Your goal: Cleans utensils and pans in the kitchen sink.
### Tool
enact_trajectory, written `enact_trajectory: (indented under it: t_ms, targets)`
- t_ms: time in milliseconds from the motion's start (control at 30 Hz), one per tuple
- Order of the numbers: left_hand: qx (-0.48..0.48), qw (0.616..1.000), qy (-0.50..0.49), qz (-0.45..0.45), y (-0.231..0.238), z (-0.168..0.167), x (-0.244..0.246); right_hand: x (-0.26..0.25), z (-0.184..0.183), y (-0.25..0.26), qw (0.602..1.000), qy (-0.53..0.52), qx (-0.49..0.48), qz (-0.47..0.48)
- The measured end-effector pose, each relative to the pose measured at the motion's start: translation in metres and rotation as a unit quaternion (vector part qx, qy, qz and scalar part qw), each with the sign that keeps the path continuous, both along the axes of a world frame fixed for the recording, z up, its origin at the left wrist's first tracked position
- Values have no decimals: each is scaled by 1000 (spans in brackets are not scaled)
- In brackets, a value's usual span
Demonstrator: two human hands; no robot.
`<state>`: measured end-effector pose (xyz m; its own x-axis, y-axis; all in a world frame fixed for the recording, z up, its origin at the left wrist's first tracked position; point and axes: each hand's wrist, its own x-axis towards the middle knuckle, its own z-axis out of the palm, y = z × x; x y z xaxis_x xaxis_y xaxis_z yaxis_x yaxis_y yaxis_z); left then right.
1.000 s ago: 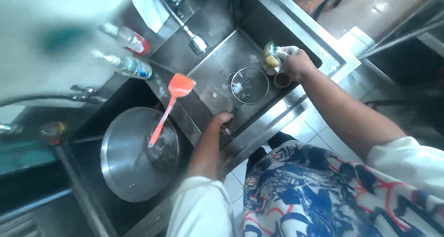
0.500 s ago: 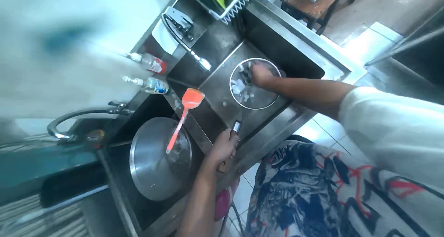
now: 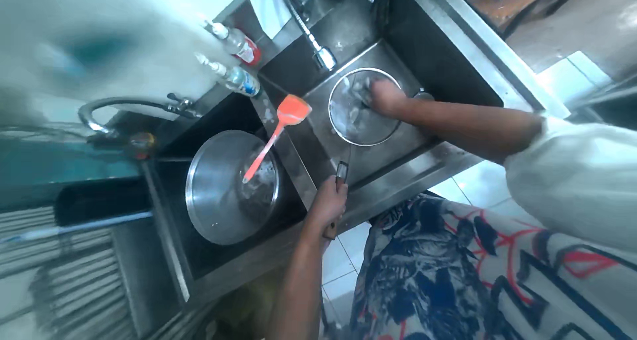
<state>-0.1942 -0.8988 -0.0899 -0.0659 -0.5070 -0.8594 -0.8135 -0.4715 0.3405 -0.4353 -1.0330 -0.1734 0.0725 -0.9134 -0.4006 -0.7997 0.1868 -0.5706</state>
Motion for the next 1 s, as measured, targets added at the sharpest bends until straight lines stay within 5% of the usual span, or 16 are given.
enact_trajectory:
  t_ms: [100, 167, 400, 600, 767, 867, 1000]
  targets:
    - [-11, 999, -1, -32, 7, -3, -5, 16, 0, -14, 989, -75, -56, -115]
    - [-17, 999, -5, -41, 8, 0, -13, 38, -17, -12, 985, -125, -74, -90]
    - [-38, 999, -24, 5, 6, -3, 7, 54, -31, 22, 951, 28, 7, 308]
    - [-24, 1000, -4, 13, 17, 3, -5, 21, 14, -17, 974, 72, -120, 178]
    - [-64, 996, 39, 41, 22, 1, -23, 26, -18, -8, 994, -29, -90, 59]
    - [-60, 995, 30, 77, 20, -8, -23, 47, -41, 20, 985, -79, -51, 145]
    - [-55, 995, 32, 79, 26, -13, -21, 22, -39, 18, 978, 19, -22, 207]
